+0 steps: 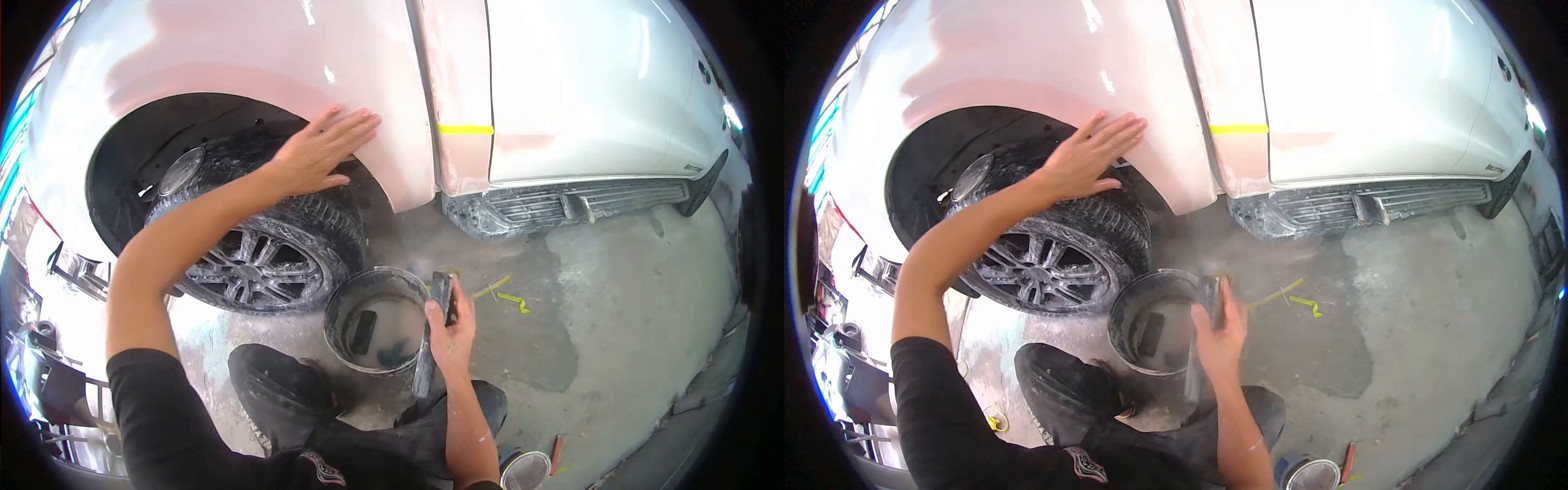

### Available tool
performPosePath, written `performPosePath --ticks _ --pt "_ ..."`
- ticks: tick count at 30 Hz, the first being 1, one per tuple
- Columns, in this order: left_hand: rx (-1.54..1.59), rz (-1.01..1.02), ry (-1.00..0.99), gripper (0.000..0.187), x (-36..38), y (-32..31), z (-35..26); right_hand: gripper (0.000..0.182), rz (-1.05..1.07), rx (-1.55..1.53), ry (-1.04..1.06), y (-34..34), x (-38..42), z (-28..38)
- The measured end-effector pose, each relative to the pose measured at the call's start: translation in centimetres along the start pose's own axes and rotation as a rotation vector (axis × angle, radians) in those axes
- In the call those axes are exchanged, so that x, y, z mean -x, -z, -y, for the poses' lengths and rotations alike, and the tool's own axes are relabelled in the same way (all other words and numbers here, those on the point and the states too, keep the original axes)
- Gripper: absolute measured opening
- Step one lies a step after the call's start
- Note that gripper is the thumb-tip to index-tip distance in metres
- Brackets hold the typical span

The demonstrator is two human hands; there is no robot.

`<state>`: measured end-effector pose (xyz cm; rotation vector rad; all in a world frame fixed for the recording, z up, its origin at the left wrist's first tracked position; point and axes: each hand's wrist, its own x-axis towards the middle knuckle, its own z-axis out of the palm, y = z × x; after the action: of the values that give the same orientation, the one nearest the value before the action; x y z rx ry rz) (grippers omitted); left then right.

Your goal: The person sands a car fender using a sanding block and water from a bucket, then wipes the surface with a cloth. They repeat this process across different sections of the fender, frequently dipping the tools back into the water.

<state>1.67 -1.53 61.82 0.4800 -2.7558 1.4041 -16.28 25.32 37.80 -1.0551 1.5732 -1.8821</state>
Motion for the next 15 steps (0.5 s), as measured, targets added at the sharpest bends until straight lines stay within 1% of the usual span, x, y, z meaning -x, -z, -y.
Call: performPosePath --ticks 2,3,4,5,6,7,9,11,12,15 --pt "0.05 0.05 -0.025 0.103 2.1 1.1 2.4 0.069 0.005 0.113 0.127 -1.1 -0.9 0.3" --pt "0.055 0.066 0.023 0.105 2.7 2.5 4.2 0.071 0.012 0.155 0.178 -2.1 -1.8 0.7" --pt "0.083 0.028 0.1 0.108 2.9 4.2 6.3 0.073 0.019 0.198 0.229 -3.2 -3.0 1.1" --pt "0.083 -0.155 0.149 0.108 3.0 4.9 8.8 0.075 0.006 0.194 0.315 -4.5 -4.5 1.4" --pt "0.01 -0.258 0.142 0.105 3.1 5.3 11.8 0.076 -0.006 0.187 0.402 -6.0 -6.2 2.0" --pt "-0.088 -0.296 0.153 0.1 2.9 6.1 14.3 0.076 -0.029 0.167 0.47 -7.4 -7.9 2.9" --pt "-0.172 -0.327 0.091 0.096 3.0 8.7 17.3 0.077 -0.1 0.156 0.594 -10.3 -11.6 4.0" --pt "-0.113 -0.193 0.11 0.098 3.0 9.4 18.1 0.077 -0.197 0.169 0.716 -13.0 -15.5 4.2" --pt "-0.084 -0.124 0.118 0.099 3.0 9.6 18.1 0.077 -0.221 0.192 0.742 -13.9 -17.0 4.3" --pt "-0.121 -0.106 0.169 0.101 2.9 9.3 17.8 0.076 -0.289 0.258 0.817 -15.6 -20.1 2.9"
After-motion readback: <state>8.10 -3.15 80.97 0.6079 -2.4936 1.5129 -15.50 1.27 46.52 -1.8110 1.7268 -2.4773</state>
